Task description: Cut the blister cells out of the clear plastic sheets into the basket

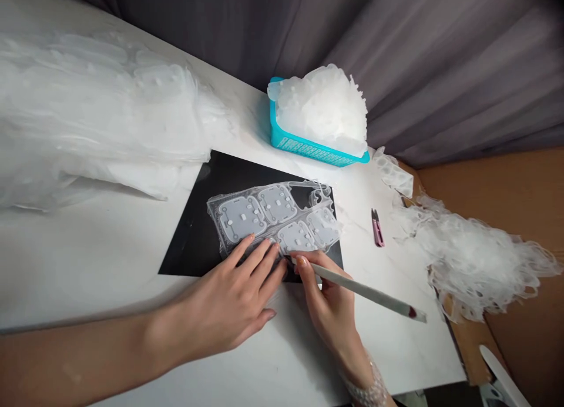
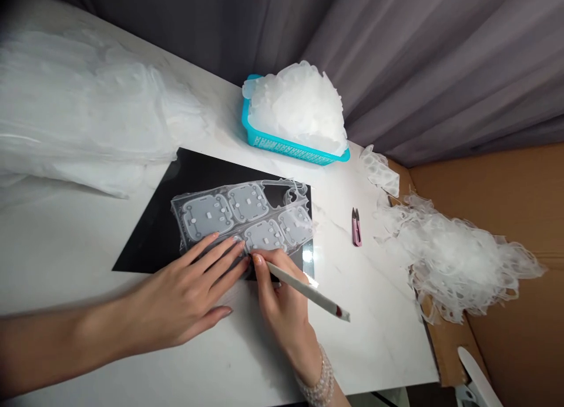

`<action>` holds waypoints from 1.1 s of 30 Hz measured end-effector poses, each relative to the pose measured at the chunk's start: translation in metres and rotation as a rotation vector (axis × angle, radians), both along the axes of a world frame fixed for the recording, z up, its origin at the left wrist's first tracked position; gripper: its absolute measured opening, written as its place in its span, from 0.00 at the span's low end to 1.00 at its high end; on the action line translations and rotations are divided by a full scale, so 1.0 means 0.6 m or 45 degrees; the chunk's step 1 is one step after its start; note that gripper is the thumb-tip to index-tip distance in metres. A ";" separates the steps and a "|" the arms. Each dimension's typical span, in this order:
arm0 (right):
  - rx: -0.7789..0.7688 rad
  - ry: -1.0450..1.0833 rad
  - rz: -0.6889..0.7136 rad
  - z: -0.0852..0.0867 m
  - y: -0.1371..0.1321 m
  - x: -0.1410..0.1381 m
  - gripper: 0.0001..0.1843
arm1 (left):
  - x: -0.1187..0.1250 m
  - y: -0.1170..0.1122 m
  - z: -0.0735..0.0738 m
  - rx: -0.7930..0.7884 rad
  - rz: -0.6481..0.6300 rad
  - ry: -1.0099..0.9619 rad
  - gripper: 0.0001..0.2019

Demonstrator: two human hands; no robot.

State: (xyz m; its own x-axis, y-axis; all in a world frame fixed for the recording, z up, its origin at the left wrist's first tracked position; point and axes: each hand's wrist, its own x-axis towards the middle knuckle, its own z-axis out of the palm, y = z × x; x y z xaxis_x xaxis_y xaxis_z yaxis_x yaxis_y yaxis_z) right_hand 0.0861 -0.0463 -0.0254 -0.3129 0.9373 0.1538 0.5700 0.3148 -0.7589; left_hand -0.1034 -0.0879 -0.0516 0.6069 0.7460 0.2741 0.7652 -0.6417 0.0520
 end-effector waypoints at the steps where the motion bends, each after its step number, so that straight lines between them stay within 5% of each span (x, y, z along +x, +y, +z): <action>1: 0.021 -0.023 0.017 -0.001 0.000 -0.001 0.08 | 0.000 -0.002 -0.001 -0.007 0.001 0.007 0.29; 21: 0.413 -0.284 0.188 -0.005 -0.013 -0.006 0.11 | 0.003 -0.004 0.018 -0.132 0.015 0.129 0.27; 33: 0.570 -0.369 0.291 -0.042 -0.009 0.000 0.20 | 0.006 -0.008 0.009 -0.135 0.056 0.041 0.29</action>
